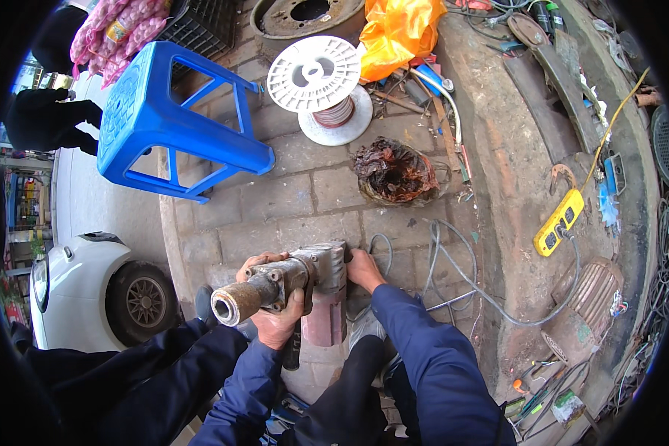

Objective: The person sits on the ground and repeatedly handles a corded rotary hammer. They pick up a metal rod, insert it into the tool's chuck, and then remove it. The person continues to hold and rotate the tool while another person stands nearby.

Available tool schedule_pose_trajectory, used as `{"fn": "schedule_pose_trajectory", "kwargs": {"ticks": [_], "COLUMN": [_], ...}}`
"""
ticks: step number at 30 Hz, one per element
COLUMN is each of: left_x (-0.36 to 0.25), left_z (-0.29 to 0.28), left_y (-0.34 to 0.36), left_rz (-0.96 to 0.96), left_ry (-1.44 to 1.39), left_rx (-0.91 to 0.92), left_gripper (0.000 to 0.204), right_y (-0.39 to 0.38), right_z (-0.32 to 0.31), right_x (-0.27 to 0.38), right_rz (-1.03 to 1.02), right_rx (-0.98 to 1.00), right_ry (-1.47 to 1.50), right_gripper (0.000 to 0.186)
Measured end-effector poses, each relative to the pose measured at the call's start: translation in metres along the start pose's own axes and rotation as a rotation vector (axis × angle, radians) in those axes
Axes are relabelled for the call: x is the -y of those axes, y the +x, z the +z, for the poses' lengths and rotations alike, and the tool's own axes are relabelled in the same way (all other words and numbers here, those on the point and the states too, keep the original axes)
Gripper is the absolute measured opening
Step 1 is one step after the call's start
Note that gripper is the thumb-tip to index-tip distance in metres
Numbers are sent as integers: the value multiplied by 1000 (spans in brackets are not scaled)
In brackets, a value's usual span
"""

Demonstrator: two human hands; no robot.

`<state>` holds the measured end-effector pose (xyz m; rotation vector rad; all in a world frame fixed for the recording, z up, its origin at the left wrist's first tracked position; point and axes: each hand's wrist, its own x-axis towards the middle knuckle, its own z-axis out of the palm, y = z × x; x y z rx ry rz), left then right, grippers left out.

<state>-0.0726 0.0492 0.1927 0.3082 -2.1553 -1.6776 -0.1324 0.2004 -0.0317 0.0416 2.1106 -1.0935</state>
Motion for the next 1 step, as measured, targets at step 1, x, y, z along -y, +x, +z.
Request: {"fn": "schedule_pose_trajectory", "kwargs": {"ticks": [1], "left_x": [0], "left_z": [0], "left_y": [0], "left_rz": [2], "left_ry": [2], "left_rx": [6], "left_gripper": [85], "right_y": [1], "right_z": [1], "right_x": [-2], "right_rz": [-3], "right_rx": [2], "right_ry": [1], "right_gripper": [41]}}
